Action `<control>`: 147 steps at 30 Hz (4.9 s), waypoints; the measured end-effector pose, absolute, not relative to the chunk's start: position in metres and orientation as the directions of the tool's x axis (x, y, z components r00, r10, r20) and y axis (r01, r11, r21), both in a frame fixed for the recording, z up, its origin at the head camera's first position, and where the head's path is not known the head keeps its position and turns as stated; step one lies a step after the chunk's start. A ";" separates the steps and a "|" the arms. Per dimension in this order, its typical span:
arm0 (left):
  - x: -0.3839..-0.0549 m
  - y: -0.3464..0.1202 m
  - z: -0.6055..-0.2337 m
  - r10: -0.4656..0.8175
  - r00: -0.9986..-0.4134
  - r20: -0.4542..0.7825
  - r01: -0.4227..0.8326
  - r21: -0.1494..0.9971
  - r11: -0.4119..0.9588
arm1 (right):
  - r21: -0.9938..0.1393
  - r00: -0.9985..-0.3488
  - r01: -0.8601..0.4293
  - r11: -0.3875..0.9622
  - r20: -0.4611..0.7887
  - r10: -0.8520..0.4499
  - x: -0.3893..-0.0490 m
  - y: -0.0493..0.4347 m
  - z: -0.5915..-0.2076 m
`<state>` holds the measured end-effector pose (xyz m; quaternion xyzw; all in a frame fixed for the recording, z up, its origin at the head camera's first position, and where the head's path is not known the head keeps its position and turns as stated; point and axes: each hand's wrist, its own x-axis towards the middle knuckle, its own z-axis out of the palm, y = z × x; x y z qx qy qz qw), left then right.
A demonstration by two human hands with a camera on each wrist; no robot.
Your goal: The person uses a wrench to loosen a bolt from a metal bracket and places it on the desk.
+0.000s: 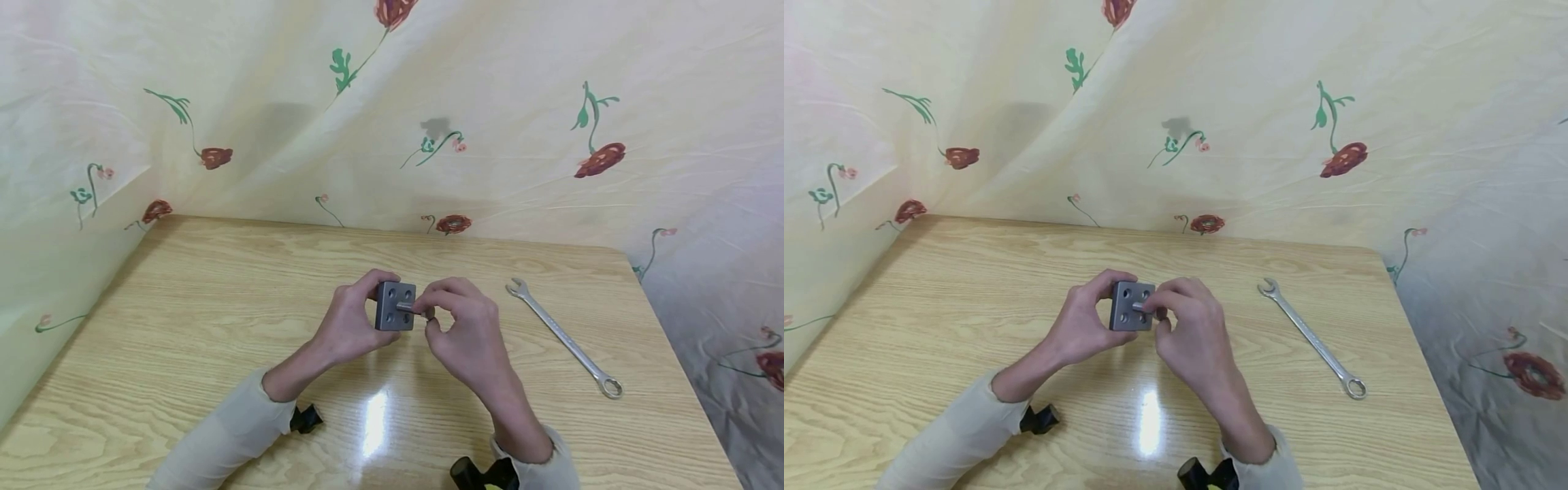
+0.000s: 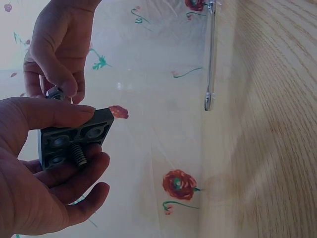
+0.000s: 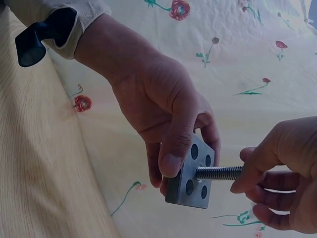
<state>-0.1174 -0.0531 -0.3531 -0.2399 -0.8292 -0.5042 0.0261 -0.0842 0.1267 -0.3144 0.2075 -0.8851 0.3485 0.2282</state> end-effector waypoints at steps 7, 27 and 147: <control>-0.117 -0.053 -0.352 0.368 -0.887 0.280 0.419 0.822 0.385 | -0.520 -0.811 -0.548 0.655 0.521 -0.265 -0.085 0.131 -0.314; -0.118 -0.056 -0.350 0.358 -0.881 0.309 0.442 0.807 0.391 | -0.595 -0.982 -0.190 0.781 0.131 -0.139 -0.085 0.137 -0.305; -0.117 -0.056 -0.351 0.359 -0.896 0.263 0.406 0.813 0.417 | -0.571 -0.977 -0.211 0.793 0.142 -0.158 -0.084 0.138 -0.302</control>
